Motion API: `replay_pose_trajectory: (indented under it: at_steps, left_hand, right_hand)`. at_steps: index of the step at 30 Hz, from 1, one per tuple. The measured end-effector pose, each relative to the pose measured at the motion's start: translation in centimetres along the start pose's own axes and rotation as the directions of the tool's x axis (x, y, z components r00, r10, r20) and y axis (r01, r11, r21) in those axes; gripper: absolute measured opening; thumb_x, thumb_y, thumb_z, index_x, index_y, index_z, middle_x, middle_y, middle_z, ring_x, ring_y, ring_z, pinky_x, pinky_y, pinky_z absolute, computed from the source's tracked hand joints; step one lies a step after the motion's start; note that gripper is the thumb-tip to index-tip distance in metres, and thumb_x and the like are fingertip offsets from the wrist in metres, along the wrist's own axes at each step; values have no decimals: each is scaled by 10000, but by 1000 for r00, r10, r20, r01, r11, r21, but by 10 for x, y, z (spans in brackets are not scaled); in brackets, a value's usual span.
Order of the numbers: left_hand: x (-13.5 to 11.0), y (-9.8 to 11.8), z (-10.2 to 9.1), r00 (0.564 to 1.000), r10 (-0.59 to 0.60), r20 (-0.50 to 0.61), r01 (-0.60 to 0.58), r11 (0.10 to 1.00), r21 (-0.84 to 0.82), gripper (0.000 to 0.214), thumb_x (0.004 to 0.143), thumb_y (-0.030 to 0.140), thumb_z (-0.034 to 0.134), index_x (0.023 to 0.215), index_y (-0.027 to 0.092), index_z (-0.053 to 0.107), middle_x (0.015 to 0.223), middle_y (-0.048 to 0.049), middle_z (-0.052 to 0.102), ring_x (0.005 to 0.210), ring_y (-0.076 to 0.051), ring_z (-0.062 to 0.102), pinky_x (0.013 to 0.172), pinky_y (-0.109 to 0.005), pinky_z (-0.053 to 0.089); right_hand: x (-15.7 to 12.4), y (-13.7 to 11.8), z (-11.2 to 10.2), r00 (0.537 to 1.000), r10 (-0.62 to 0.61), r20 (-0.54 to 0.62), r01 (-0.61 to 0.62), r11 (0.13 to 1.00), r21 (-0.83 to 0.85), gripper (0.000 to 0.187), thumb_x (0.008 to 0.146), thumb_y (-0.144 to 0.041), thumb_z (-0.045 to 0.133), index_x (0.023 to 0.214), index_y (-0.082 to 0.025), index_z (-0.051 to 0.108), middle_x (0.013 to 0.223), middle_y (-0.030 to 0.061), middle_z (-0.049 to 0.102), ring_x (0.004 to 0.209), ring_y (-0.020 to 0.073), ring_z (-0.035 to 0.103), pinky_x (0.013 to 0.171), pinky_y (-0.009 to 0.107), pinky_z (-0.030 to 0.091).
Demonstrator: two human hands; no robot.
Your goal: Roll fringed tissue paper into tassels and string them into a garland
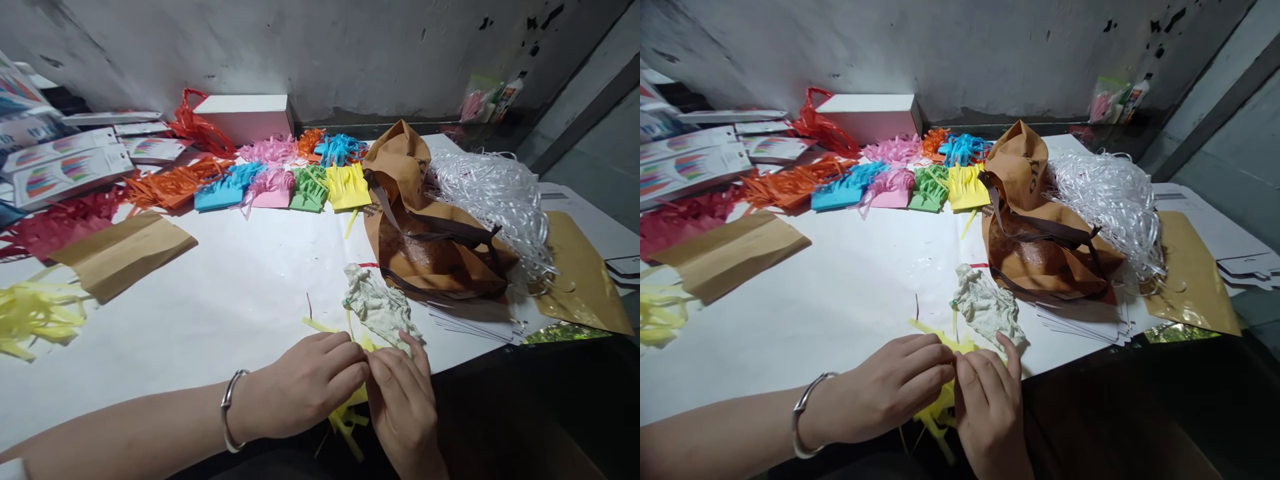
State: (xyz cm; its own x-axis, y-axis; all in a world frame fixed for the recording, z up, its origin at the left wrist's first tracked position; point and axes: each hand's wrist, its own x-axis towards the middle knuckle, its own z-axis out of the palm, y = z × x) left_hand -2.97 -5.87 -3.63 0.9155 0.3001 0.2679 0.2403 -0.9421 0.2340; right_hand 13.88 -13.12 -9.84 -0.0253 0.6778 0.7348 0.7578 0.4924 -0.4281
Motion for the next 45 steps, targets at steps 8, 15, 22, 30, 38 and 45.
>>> replay_pose_trajectory:
  at_steps: [8, 15, 22, 30, 38, 45]
  left_hand:
    - [0, 9, 11, 793, -553, 255, 414, 183, -892, 225, 954, 378, 577, 932, 154, 585, 716, 16, 558, 574, -90, 437, 521, -207, 388]
    - [2, -5, 11, 788, -544, 289, 420, 132, -898, 304, 849, 438, 725, 872, 136, 696, 809, -34, 633, 715, -125, 537, 650, -239, 438]
    - [-1, -8, 4, 831, -511, 218, 438, 361, -823, 233, 908, 346, 654, 801, 139, 666, 766, -16, 599, 660, -108, 501, 611, -221, 414]
    - [-1, -6, 15, 799, -537, 271, 363, 72, -929, 327, 859, 433, 717, 775, 128, 634, 745, -8, 571, 698, -115, 494, 652, -234, 414]
    - [0, -8, 9, 852, -504, 143, 337, 318, -886, 213, 908, 344, 674, 935, 139, 725, 811, -64, 674, 677, -132, 607, 629, -235, 503]
    - [5, -9, -3, 963, -264, -59, 189, 814, -549, 176, 967, 109, 462, 949, 160, 629, 838, -63, 652, 736, -135, 591, 657, -215, 477]
  right_hand:
    - [8, -8, -5, 991, 43, -130, -33, 996, 85, 226, 887, -5, 611, 1049, -135, 699, 859, 56, 721, 820, 178, 697, 1012, 534, 479]
    - [8, -10, -3, 993, 49, -106, -41, 996, 79, 257, 872, 18, 631, 1062, -140, 700, 833, 40, 712, 774, 145, 691, 980, 459, 539]
    - [4, -11, -5, 999, 15, -38, -11, 993, 119, 280, 878, 10, 610, 1112, -132, 667, 883, 57, 736, 828, 166, 714, 998, 478, 544]
    - [-1, -18, -1, 951, 307, 26, -299, 900, 318, 266, 917, -77, 578, 1111, -220, 690, 1008, 39, 745, 1019, 180, 709, 947, 350, 583]
    - [-12, -18, 5, 965, 259, -40, -246, 947, 206, 435, 935, -74, 576, 1322, -263, 634, 975, 48, 735, 923, 148, 728, 795, 214, 598]
    - [-15, -18, 7, 917, 398, 20, -394, 898, 195, 207, 996, -242, 505, 1115, -209, 671, 793, 21, 719, 660, 120, 697, 668, 188, 570]
